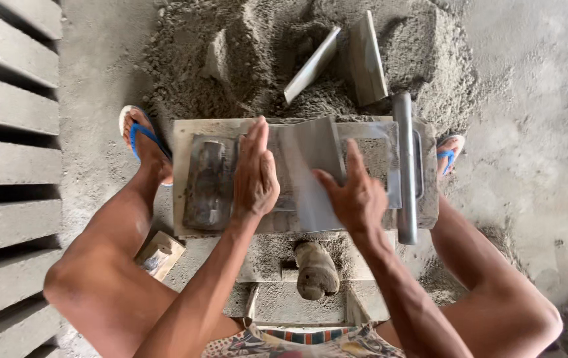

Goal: The person scoops a cement mixture into a rectangular metal mold, levels the surface with a straight edge, and compacts it with a metal rod. They then flip the mold to release the formed brick and place it on a stack. The person also uses a brush to clean the mold before repeating the process.

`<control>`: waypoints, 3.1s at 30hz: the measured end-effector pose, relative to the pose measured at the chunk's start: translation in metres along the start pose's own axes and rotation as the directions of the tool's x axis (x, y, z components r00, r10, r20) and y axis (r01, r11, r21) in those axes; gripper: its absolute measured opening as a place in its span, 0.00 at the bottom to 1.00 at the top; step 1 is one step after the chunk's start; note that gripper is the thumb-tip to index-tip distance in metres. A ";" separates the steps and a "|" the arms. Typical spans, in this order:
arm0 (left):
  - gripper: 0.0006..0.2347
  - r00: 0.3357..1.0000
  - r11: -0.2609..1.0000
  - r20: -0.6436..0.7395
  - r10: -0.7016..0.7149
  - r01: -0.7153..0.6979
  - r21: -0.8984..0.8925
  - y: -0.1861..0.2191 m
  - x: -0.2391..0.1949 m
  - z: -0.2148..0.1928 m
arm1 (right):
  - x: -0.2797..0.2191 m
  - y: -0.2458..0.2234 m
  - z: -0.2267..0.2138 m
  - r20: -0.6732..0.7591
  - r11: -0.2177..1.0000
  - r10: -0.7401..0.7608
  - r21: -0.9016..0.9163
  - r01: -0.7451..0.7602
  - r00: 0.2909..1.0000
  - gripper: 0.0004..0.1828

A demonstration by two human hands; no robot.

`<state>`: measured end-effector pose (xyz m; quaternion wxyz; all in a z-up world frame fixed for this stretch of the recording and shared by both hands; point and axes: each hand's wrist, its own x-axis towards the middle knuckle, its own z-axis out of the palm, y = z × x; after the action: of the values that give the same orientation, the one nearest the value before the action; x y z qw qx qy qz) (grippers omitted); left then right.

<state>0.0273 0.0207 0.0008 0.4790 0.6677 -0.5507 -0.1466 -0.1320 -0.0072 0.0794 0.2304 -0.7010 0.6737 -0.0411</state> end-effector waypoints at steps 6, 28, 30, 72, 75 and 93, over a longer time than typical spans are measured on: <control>0.21 0.976 0.975 0.195 0.100 -0.135 0.176 0.002 -0.008 0.028 | 0.020 0.076 -0.043 -0.070 0.994 0.095 -0.051 -0.099 0.993 0.44; 0.21 0.985 0.985 0.163 0.060 -0.085 0.148 0.012 -0.003 0.026 | 0.085 0.104 -0.091 -0.085 0.906 -0.412 0.064 0.418 0.907 0.23; 0.21 0.988 0.989 0.147 0.046 -0.066 0.134 0.009 -0.004 0.026 | 0.066 0.132 -0.074 -0.129 0.914 -0.402 -0.112 0.389 0.907 0.22; 0.10 0.196 0.921 0.963 0.183 -0.376 -0.098 0.293 -0.060 0.332 | -0.128 0.506 -0.087 -0.488 0.789 0.556 0.053 -0.613 0.673 0.19; 0.14 0.118 0.927 0.987 0.110 -0.371 -0.059 0.276 -0.073 0.331 | -0.120 0.534 -0.039 -0.177 0.664 0.730 -0.047 -0.746 0.660 0.17; 0.22 0.831 0.785 0.542 0.121 -0.415 0.460 0.115 -0.010 0.013 | -0.020 -0.005 -0.061 0.489 -0.516 -0.212 0.679 -0.521 0.846 0.28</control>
<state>-0.0536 0.0306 0.0836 0.1244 0.6310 -0.7627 -0.0689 -0.1523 -0.0041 0.1410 0.8517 -0.0044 0.3363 -0.4018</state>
